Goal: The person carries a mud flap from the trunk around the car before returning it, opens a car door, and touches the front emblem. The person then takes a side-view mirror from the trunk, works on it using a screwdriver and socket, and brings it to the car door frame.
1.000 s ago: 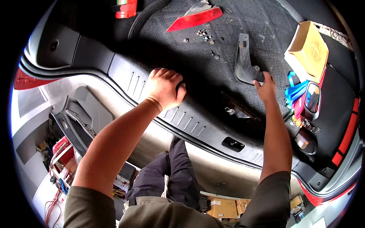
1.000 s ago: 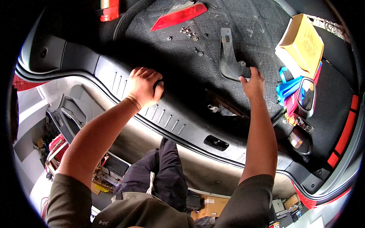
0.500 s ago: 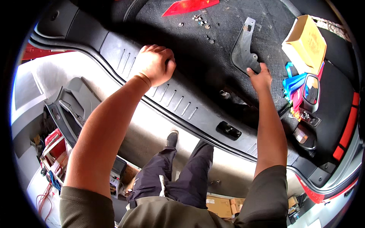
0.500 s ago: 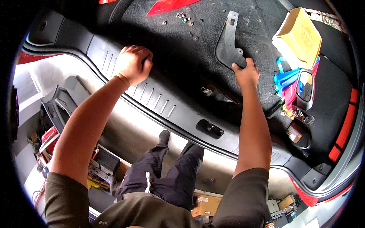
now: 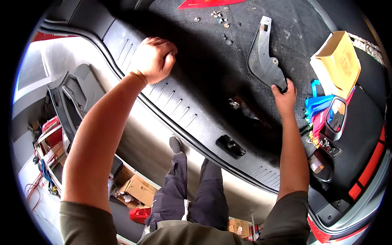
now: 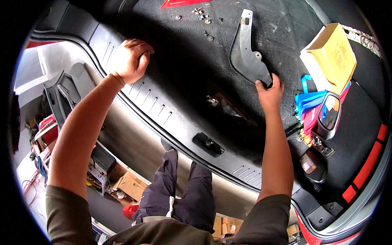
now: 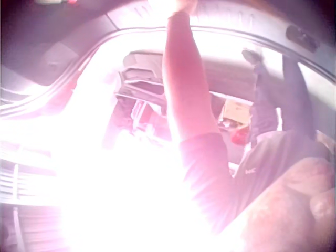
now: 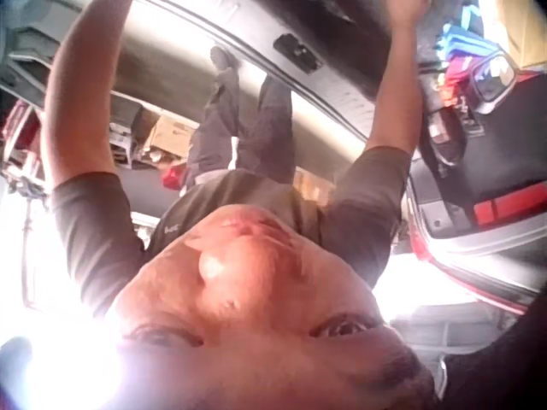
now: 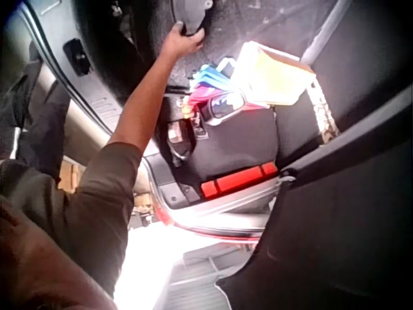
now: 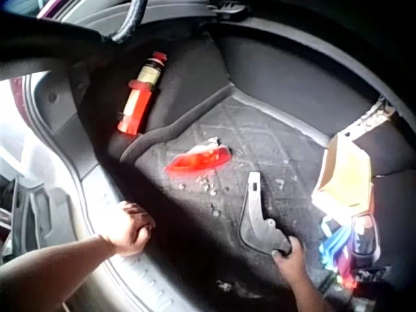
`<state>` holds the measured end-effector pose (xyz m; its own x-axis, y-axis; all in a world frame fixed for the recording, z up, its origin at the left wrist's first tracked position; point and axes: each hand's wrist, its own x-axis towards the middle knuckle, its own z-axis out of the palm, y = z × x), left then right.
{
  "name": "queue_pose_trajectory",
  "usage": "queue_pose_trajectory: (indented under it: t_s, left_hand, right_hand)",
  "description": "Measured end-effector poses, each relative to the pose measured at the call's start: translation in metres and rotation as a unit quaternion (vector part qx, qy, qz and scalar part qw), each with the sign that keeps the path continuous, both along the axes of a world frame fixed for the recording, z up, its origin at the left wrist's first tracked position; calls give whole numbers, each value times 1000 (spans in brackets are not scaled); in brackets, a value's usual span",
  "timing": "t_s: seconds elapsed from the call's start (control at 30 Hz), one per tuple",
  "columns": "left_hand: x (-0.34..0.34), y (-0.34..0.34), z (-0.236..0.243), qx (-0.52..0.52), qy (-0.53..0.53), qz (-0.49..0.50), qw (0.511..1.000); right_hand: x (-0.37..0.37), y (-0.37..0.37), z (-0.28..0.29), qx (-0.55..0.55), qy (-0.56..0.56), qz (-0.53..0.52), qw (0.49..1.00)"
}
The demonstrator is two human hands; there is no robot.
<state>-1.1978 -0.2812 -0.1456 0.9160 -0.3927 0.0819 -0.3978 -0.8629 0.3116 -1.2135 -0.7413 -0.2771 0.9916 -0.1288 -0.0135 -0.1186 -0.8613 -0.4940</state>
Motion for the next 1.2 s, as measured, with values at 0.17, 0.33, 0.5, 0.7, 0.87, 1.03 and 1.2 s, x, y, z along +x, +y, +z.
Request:
queue_pose_trajectory:
  t_s: [0.17,0.33,0.5,0.7,0.87,1.03,1.2]
  left_hand:
    - [2,-1,-7,-11,-17,-2,1000]
    - [-4,3,-4,20,-3,11,1000]
    - [3,-4,-6,11,-3,-5,1000]
    - [-2,7,-11,22,-19,3,1000]
    - [-1,1,-10,19,-17,4,1000]
    - [0,-3,-13,-7,-13,-14,1000]
    - [-2,11,-17,-14,-73,-33,997]
  right_hand:
    - [7,-14,-12,200,45,-8,979]
    - [7,18,23,472,152,-146,856]
    - [-5,-13,49,610,181,-240,734]
    - [-117,-5,129,604,119,-283,736]
    - [-207,-10,156,559,55,-295,773]
    - [-226,-6,141,541,-61,-216,811]
    - [-229,-5,131,559,-116,-164,804]
